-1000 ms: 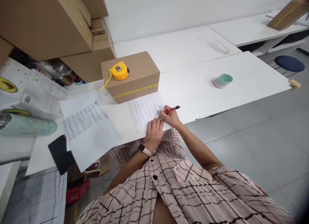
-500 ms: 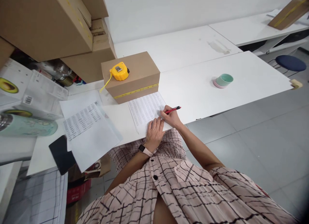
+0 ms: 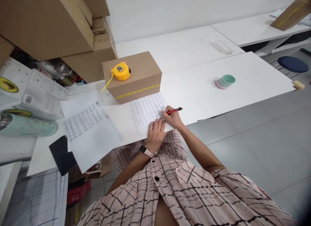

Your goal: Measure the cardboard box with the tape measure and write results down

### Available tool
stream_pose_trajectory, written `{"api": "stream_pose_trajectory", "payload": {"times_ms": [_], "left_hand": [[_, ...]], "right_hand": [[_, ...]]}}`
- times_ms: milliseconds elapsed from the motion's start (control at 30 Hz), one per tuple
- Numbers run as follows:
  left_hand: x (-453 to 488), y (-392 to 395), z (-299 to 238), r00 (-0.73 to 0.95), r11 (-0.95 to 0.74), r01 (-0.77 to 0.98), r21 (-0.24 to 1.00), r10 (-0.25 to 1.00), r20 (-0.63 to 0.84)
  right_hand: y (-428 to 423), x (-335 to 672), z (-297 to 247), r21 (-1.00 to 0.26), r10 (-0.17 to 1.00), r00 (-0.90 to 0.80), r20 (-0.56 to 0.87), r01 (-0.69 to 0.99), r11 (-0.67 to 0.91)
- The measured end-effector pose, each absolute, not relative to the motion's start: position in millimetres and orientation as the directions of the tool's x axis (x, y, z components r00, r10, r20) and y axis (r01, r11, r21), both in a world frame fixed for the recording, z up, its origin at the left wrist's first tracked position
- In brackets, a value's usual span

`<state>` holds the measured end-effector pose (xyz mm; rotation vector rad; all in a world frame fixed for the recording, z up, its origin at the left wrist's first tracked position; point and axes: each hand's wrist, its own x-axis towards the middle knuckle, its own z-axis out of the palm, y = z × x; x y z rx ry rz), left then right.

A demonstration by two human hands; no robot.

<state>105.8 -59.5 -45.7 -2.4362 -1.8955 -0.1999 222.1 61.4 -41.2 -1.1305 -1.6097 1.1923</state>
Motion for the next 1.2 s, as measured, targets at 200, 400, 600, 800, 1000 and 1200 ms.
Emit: {"api": "stream_pose_trajectory", "payload": {"times_ms": [200,400,600,800,1000,1200], "left_hand": [[105.3,-60.2,-48.9,0.245,-0.253,0.967,0.040,0.959,0.141],[105.0,-60.3,-47.3,0.251,-0.258,0.966,0.032,0.957,0.145],[105.2,-60.6,-47.5,0.249,-0.257,0.966,0.030,0.956,0.155],[105.2,-60.3,-48.7,0.245,-0.253,0.967,0.038,0.958,0.146],[105.2,-59.9,-47.1,0.244,-0.252,0.967,0.040,0.960,0.135],[105.8,-60.2,-46.8,0.245,-0.252,0.967,0.038,0.961,0.130]], "right_hand": [[60.5,222.4,-38.7,-0.973,0.963,-0.254,0.087,0.184,0.137],[59.9,221.9,-36.2,-0.977,0.968,-0.235,0.085,0.170,0.127],[60.7,222.2,-39.7,-0.974,0.963,-0.256,0.088,0.182,0.137],[60.7,222.1,-36.8,-0.975,0.971,-0.226,0.078,0.188,0.122],[60.6,221.4,-36.8,-0.973,0.969,-0.232,0.087,0.188,0.132],[60.9,222.5,-38.7,-0.972,0.966,-0.240,0.094,0.188,0.141]]}}
